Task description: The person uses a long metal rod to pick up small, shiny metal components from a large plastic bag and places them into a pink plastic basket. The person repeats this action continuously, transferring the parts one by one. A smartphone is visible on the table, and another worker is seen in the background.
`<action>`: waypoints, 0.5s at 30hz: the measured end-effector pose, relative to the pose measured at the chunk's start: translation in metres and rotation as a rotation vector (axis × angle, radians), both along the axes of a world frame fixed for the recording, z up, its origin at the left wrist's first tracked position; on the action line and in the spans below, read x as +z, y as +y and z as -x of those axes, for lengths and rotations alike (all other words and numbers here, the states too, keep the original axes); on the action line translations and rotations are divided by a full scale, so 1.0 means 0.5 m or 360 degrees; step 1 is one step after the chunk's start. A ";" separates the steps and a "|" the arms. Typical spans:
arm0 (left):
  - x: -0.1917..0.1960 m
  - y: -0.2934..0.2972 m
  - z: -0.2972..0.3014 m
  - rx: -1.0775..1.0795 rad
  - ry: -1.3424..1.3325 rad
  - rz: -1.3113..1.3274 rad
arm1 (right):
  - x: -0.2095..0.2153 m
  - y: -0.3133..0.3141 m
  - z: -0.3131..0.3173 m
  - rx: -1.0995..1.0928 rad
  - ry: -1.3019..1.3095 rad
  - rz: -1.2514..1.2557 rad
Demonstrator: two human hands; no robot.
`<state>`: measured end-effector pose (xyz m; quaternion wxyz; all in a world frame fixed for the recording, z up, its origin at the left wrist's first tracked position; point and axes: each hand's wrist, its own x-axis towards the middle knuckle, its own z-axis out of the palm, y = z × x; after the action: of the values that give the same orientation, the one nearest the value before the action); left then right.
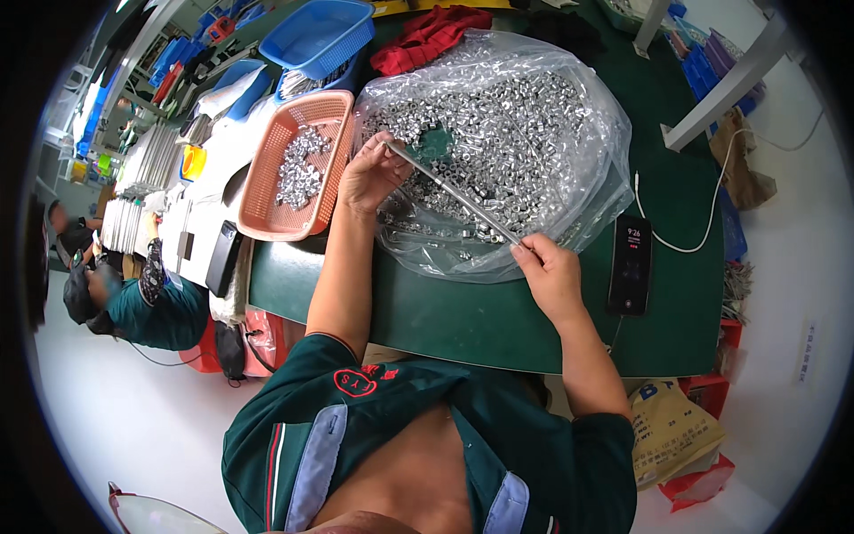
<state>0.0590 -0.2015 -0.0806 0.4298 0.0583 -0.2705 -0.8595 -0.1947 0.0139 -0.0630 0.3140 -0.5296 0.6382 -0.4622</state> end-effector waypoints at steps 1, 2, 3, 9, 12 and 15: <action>0.004 0.002 0.001 0.0023 -0.0002 -0.0048 | -0.006 0.000 0.003 -0.0004 -0.0020 0.0014; 0.009 0.005 0.003 0.0046 -0.0003 -0.0095 | -0.009 0.001 0.005 -0.0008 -0.0040 0.0028; 0.012 0.007 0.003 0.0074 -0.0007 -0.0144 | -0.004 0.001 0.003 -0.0016 -0.0043 0.0031; 0.009 0.012 0.005 0.0140 -0.0029 -0.0113 | 0.012 0.002 0.005 -0.0019 0.0070 0.0036; 0.014 0.007 0.003 0.0124 -0.0200 0.0014 | 0.016 0.003 0.005 -0.0022 0.0197 0.0036; 0.033 0.009 -0.007 0.0368 -0.0610 0.0179 | 0.020 0.000 0.002 -0.0056 0.0303 0.0116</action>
<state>0.0625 -0.1970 -0.0641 0.4686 0.2271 -0.3864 -0.7613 -0.1956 0.0139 -0.0531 0.2242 -0.5709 0.6571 -0.4382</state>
